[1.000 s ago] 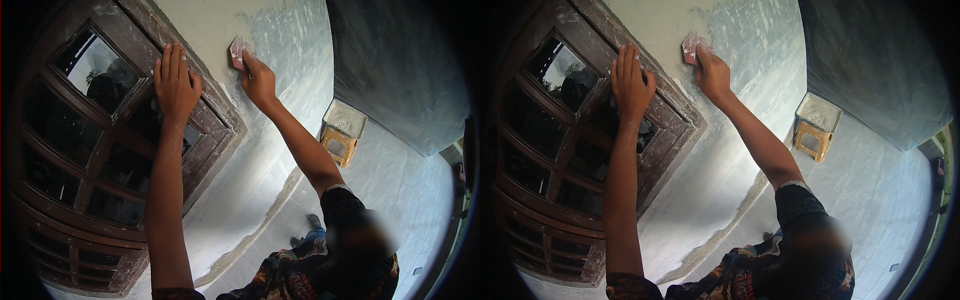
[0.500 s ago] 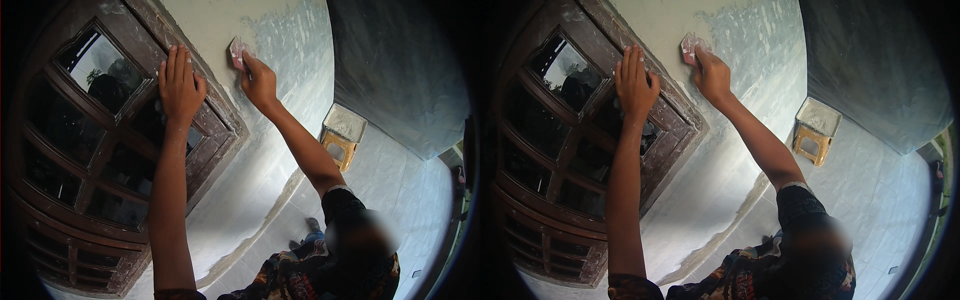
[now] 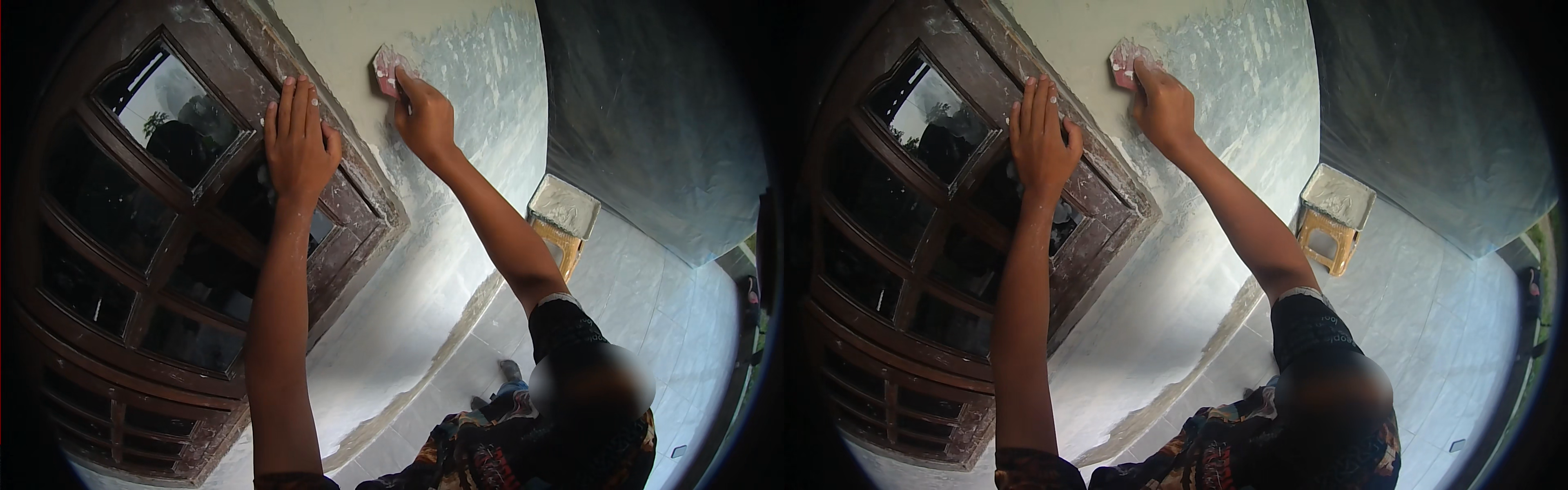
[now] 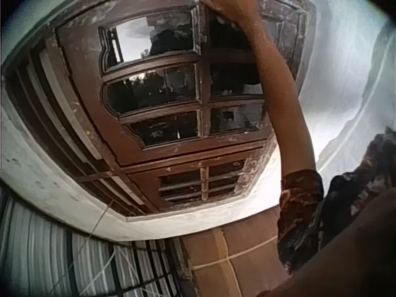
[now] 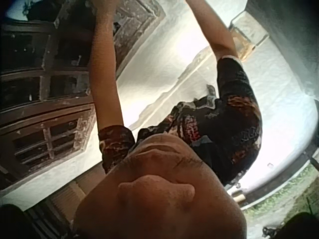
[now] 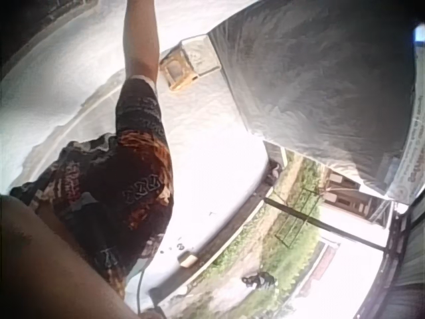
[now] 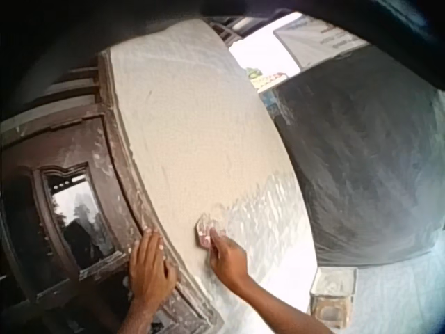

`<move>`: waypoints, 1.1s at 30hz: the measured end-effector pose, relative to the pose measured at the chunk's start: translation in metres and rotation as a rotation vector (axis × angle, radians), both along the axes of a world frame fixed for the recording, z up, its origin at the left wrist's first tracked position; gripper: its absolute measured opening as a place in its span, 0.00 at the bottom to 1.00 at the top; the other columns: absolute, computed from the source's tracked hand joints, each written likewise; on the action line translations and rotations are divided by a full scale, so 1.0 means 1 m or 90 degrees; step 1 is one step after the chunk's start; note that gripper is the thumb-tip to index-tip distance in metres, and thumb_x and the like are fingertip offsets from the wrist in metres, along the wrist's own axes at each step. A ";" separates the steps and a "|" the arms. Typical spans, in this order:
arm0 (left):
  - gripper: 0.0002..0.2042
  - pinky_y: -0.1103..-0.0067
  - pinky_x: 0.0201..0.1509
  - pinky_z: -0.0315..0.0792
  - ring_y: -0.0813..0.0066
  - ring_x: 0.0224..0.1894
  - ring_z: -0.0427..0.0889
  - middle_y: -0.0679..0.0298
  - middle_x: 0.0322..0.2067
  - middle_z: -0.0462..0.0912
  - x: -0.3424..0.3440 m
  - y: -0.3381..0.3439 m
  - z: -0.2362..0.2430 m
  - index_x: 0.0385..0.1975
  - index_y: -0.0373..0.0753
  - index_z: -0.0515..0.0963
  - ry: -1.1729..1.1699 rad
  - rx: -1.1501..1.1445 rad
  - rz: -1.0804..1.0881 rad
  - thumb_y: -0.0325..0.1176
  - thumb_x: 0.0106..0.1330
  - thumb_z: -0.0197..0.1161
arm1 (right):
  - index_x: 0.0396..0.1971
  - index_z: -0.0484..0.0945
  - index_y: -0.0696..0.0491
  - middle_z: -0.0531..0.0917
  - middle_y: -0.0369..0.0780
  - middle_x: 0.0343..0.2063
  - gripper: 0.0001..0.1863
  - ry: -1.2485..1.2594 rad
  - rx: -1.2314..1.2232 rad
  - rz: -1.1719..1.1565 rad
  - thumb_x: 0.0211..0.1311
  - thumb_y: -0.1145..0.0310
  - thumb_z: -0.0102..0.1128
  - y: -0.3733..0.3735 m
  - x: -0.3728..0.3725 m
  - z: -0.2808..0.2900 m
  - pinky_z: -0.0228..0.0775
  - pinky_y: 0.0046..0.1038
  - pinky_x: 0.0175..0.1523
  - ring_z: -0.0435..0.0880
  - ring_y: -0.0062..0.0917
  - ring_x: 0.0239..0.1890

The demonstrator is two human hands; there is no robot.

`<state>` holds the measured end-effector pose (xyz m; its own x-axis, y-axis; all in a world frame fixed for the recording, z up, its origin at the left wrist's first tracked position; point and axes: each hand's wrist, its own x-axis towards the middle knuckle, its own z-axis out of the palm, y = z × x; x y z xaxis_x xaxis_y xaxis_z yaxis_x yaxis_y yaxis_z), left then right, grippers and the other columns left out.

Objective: The person applies wall filler to a damaged section of a wall using a putty knife.

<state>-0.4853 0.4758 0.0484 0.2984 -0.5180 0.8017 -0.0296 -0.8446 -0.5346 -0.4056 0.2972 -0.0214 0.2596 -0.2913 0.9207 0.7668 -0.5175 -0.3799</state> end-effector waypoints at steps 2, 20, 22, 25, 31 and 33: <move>0.24 0.60 0.73 0.59 0.64 0.73 0.63 0.59 0.67 0.69 -0.001 0.003 0.001 0.60 0.32 0.73 -0.001 -0.002 0.002 0.31 0.62 0.56 | 0.57 0.78 0.55 0.80 0.45 0.26 0.30 -0.024 -0.034 0.098 0.47 0.83 0.61 0.019 -0.035 -0.034 0.75 0.36 0.36 0.82 0.40 0.29; 0.24 0.62 0.74 0.58 0.67 0.73 0.63 0.59 0.67 0.70 -0.002 0.004 0.002 0.60 0.34 0.75 -0.016 0.014 0.026 0.33 0.63 0.56 | 0.55 0.78 0.56 0.79 0.44 0.25 0.30 -0.045 -0.076 0.174 0.45 0.83 0.60 0.013 -0.078 -0.046 0.76 0.38 0.37 0.81 0.40 0.29; 0.24 0.63 0.74 0.58 0.67 0.73 0.63 0.60 0.67 0.70 -0.002 -0.002 0.003 0.60 0.34 0.75 -0.010 0.010 0.018 0.33 0.62 0.56 | 0.55 0.78 0.57 0.79 0.45 0.25 0.29 -0.038 0.003 0.133 0.46 0.82 0.60 -0.005 -0.056 -0.012 0.75 0.37 0.37 0.80 0.40 0.28; 0.24 0.63 0.74 0.58 0.67 0.73 0.63 0.60 0.67 0.70 0.000 0.002 0.000 0.60 0.34 0.74 -0.020 0.012 0.019 0.33 0.62 0.56 | 0.52 0.79 0.56 0.83 0.47 0.31 0.25 -0.048 0.055 0.073 0.49 0.80 0.60 -0.016 -0.012 0.022 0.75 0.38 0.38 0.83 0.42 0.32; 0.24 0.60 0.72 0.60 0.64 0.72 0.64 0.59 0.67 0.70 -0.001 0.003 -0.001 0.59 0.32 0.74 -0.003 -0.005 -0.016 0.30 0.62 0.57 | 0.59 0.77 0.53 0.80 0.44 0.26 0.35 -0.060 -0.061 0.124 0.44 0.85 0.60 0.024 -0.041 -0.049 0.75 0.36 0.36 0.81 0.39 0.29; 0.24 0.60 0.72 0.61 0.64 0.72 0.64 0.59 0.67 0.70 -0.002 0.003 0.001 0.59 0.32 0.74 -0.006 -0.004 -0.018 0.30 0.62 0.57 | 0.58 0.78 0.52 0.77 0.43 0.23 0.34 -0.077 -0.079 0.168 0.44 0.86 0.61 0.022 -0.072 -0.058 0.73 0.33 0.33 0.78 0.36 0.25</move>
<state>-0.4875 0.4784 0.0495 0.2762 -0.5212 0.8075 -0.0477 -0.8466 -0.5301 -0.4771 0.3190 -0.0798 0.1982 -0.1111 0.9738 0.9166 -0.3310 -0.2243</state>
